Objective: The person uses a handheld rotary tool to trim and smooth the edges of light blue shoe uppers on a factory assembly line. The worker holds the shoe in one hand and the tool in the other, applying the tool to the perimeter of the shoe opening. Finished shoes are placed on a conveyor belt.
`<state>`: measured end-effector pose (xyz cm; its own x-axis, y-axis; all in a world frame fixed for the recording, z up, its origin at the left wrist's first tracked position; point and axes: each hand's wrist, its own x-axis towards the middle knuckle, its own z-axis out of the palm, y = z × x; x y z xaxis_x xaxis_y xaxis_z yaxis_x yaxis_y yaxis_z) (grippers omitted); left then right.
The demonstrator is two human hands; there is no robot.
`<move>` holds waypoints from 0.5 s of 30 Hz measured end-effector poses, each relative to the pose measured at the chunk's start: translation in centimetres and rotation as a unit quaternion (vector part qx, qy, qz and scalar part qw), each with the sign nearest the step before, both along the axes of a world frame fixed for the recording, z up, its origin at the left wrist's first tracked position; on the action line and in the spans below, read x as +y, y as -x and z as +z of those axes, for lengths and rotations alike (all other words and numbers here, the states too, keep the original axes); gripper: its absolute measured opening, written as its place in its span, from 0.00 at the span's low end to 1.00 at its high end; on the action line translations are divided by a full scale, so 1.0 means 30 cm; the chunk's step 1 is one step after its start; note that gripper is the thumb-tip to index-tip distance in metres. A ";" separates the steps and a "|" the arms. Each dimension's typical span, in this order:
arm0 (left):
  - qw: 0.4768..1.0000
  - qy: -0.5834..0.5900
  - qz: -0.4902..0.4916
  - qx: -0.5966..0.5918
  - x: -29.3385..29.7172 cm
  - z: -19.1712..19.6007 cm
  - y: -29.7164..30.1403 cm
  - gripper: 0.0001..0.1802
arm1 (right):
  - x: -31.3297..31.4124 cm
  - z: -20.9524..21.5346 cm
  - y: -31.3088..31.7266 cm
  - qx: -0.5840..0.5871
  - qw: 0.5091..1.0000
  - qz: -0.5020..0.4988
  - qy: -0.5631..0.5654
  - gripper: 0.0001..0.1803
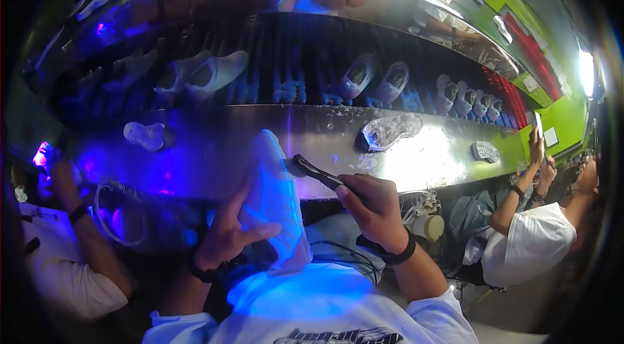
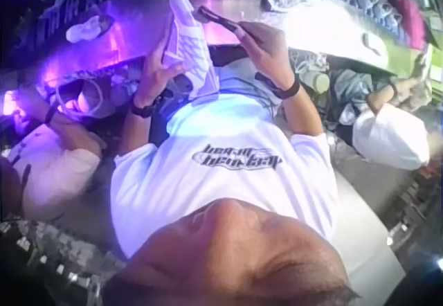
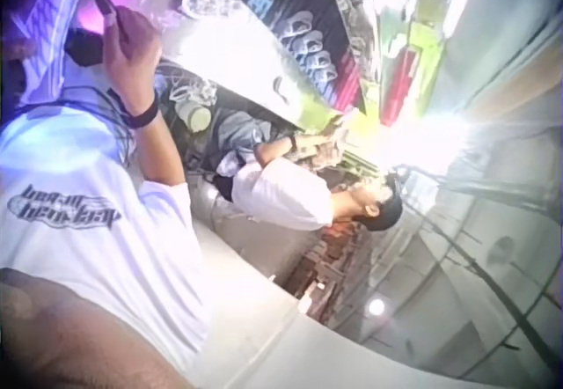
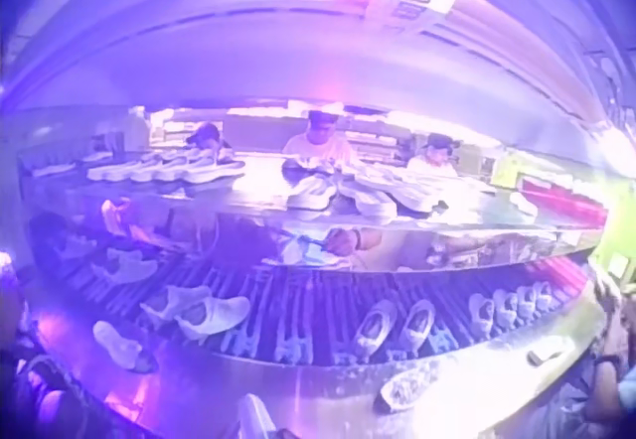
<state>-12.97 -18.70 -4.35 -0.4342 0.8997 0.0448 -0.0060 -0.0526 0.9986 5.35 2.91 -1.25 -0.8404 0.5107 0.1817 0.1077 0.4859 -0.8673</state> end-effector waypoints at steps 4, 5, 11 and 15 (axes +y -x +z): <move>0.999 0.031 -0.005 0.008 -0.014 -0.006 0.020 0.61 | -0.018 0.029 -0.029 -0.005 1.000 0.006 -0.005 0.10; 0.999 0.042 -0.005 -0.001 -0.017 -0.006 0.022 0.61 | -0.020 0.015 -0.034 0.009 1.000 0.011 0.001 0.10; 0.992 0.019 0.001 -0.123 0.011 0.060 0.007 0.59 | -0.048 -0.035 -0.078 0.033 0.999 0.025 0.012 0.10; 0.997 0.021 0.009 -0.075 0.016 0.056 0.007 0.58 | -0.048 -0.003 -0.070 0.028 0.999 0.001 -0.028 0.10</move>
